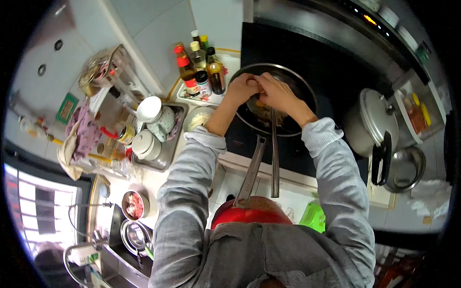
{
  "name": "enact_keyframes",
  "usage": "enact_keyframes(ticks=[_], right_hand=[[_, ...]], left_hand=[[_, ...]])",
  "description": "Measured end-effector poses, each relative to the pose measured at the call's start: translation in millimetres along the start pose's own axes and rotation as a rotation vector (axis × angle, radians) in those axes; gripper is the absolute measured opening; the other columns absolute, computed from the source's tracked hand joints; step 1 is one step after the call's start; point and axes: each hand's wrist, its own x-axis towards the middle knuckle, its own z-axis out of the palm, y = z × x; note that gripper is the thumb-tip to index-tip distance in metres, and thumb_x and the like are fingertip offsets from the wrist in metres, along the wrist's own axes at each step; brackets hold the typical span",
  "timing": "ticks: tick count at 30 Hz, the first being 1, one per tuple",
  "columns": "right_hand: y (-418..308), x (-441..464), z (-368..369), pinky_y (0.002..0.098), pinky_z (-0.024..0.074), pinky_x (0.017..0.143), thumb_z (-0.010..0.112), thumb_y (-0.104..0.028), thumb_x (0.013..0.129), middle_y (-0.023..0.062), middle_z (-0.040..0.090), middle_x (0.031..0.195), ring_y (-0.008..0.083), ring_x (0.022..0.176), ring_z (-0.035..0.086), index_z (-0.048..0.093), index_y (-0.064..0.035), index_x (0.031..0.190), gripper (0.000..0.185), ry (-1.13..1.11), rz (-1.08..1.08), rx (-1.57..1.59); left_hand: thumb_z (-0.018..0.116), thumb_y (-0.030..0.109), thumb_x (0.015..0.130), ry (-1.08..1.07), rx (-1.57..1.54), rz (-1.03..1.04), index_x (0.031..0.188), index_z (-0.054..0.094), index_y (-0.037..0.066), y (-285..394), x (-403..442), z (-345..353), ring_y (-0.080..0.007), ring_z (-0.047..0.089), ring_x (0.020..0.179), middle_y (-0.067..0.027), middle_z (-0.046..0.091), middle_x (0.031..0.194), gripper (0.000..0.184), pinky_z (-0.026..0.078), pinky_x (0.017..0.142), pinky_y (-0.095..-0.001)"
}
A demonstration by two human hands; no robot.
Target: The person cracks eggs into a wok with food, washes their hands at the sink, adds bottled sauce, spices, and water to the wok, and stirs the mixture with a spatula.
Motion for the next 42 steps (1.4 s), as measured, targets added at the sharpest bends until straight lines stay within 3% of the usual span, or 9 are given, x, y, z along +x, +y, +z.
enact_keyframes(ticks=[9, 15, 18, 20, 22, 27, 30, 32, 42], right_hand=[[17.0, -12.3, 27.1, 0.0332, 0.0412, 0.092, 0.058, 0.002, 0.076, 0.0124, 0.046, 0.125, 0.0221, 0.112, 0.048, 0.035, -0.0082, 0.131, 0.061, 0.057, -0.026, 0.634], [-42.3, -14.7, -13.7, 0.0374, 0.0402, 0.089, 0.053, -0.013, 0.082, 0.0157, 0.052, 0.115, 0.0264, 0.105, 0.051, 0.035, -0.0107, 0.133, 0.054, 0.233, -0.247, 0.104], [-58.0, -1.0, -15.4, 0.0367, 0.0368, 0.093, 0.047, -0.022, 0.090, 0.0150, 0.048, 0.123, 0.0256, 0.112, 0.046, 0.033, -0.0093, 0.134, 0.048, 0.234, -0.316, 0.083], [-79.2, 14.2, -10.4, 0.0363, 0.0330, 0.097, 0.041, -0.031, 0.093, 0.0142, 0.041, 0.131, 0.0256, 0.119, 0.040, 0.032, -0.0057, 0.133, 0.049, 0.192, -0.243, 0.849], [-136.6, 7.0, -31.3, 0.0346, 0.0314, 0.100, 0.034, -0.042, 0.093, 0.0135, 0.037, 0.134, 0.0235, 0.122, 0.038, 0.033, -0.0031, 0.132, 0.056, -0.014, 0.030, 1.209], [-270.9, -17.4, 4.1, 0.0323, 0.0397, 0.092, 0.039, -0.045, 0.091, 0.0105, 0.056, 0.106, 0.0189, 0.103, 0.052, 0.050, 0.0015, 0.109, 0.051, -1.108, -0.237, 1.973], [-370.2, -66.8, 63.1, 0.0325, 0.0432, 0.086, 0.047, -0.040, 0.089, 0.0089, 0.058, 0.090, 0.0184, 0.092, 0.055, 0.054, -0.0009, 0.094, 0.040, -1.398, -0.257, 2.095], [-451.1, -132.8, 85.0, 0.0333, 0.0435, 0.086, 0.049, -0.039, 0.088, 0.0114, 0.058, 0.097, 0.0203, 0.095, 0.055, 0.053, -0.0007, 0.097, 0.040, -0.987, 0.263, 1.949], [-706.6, -501.9, 178.5, 0.0405, 0.0314, 0.100, 0.036, -0.036, 0.092, 0.0194, 0.049, 0.116, 0.0295, 0.112, 0.045, 0.044, 0.0068, 0.115, 0.049, -2.196, 0.278, 1.779]], left_hand=[[0.063, 0.025, 0.076, 0.154, -0.647, -0.370, 0.092, 0.060, -0.006, 8.2, -21.7, 32.1, -0.0164, 0.061, 0.074, -0.0095, 0.064, 0.084, 0.035, 0.050, 0.062, -0.0281], [0.059, 0.022, 0.078, 0.369, -1.156, 0.188, 0.083, 0.055, 0.003, 54.2, -60.3, 17.9, -0.0171, 0.054, 0.072, -0.0067, 0.056, 0.079, 0.020, 0.046, 0.061, -0.0321], [0.054, 0.018, 0.081, 0.404, -1.613, -0.232, 0.088, 0.054, 0.002, 29.5, -26.1, 11.7, -0.0222, 0.056, 0.075, -0.0087, 0.055, 0.083, 0.017, 0.049, 0.065, -0.0324], [0.052, 0.015, 0.081, 0.756, -1.721, -0.263, 0.088, 0.052, 0.002, 98.5, -73.0, -26.6, -0.0227, 0.056, 0.069, -0.0087, 0.054, 0.082, 0.015, 0.048, 0.059, -0.0334], [0.052, 0.013, 0.078, 0.438, -1.844, -0.015, 0.099, 0.045, 0.004, 107.0, -110.4, -57.2, -0.0205, 0.052, 0.060, -0.0103, 0.051, 0.087, 0.024, 0.045, 0.049, -0.0311], [0.052, 0.012, 0.076, 0.951, -1.596, 0.166, 0.088, 0.043, 0.004, 166.4, -272.8, -131.5, -0.0170, 0.047, 0.050, -0.0074, 0.047, 0.069, 0.016, 0.040, 0.041, -0.0284], [0.052, 0.008, 0.075, 1.236, -1.192, 0.184, 0.088, 0.043, 0.004, 161.9, -390.3, -158.0, -0.0135, 0.045, 0.046, -0.0058, 0.046, 0.064, 0.016, 0.038, 0.040, -0.0258], [0.053, 0.006, 0.074, 1.432, -0.928, 0.207, 0.091, 0.044, 0.002, 168.8, -487.8, -166.2, -0.0097, 0.047, 0.049, -0.0049, 0.048, 0.065, 0.020, 0.039, 0.041, -0.0233], [0.058, 0.006, 0.075, 2.368, 0.080, 0.024, 0.099, 0.048, 0.001, 238.0, -900.4, -81.4, -0.0096, 0.055, 0.069, -0.0050, 0.055, 0.082, 0.026, 0.048, 0.058, -0.0218]])
